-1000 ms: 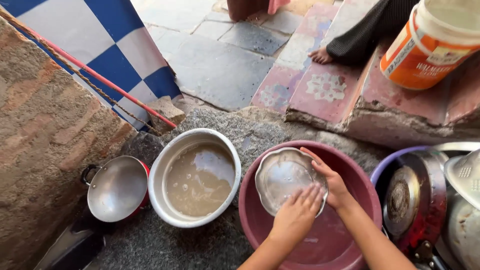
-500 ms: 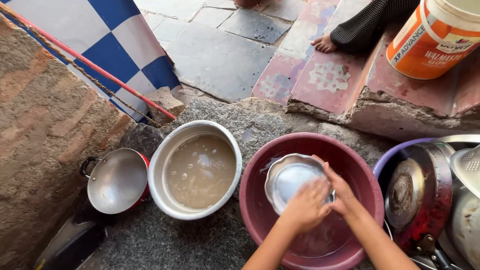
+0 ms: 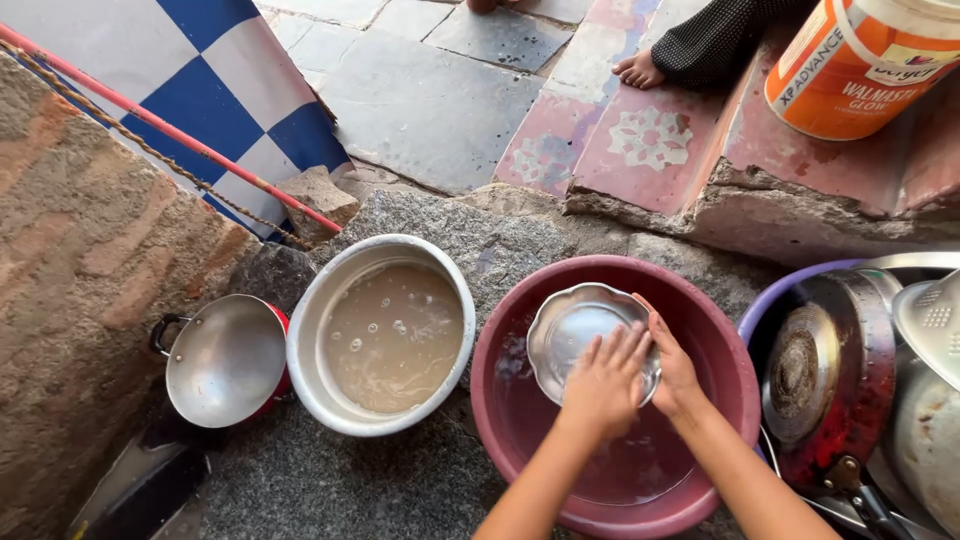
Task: Washing various metal dishes including pots, bowls, and plates using a sponge and soapy water in a domestic setting.
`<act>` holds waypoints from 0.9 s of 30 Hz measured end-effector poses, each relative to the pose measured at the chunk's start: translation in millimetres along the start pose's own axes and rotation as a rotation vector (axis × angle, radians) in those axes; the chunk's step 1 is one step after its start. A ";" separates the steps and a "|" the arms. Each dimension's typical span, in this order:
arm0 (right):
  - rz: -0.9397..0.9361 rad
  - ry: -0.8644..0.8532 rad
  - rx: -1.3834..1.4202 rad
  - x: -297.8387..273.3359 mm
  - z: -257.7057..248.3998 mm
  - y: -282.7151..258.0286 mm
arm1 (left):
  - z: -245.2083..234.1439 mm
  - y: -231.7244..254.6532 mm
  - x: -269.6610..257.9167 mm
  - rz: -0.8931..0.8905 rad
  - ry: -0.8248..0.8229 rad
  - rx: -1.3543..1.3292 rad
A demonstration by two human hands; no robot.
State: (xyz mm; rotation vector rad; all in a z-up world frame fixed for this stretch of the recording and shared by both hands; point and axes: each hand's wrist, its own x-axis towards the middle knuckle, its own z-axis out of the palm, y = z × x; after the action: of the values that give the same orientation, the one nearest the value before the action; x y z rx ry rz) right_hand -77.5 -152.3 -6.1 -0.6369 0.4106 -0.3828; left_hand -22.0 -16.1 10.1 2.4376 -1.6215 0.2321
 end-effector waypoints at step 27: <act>0.056 0.483 -0.059 71.0 -112.5 59.7 | -81.6 -74.5 -61.8 -0.952 0.380 -1.781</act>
State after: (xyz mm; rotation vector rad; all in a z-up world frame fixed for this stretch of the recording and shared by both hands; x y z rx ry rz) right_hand -57.9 -195.9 -143.9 -0.5858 0.9010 -0.4722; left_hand 21.6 87.8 67.9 1.2009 0.0031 -0.5975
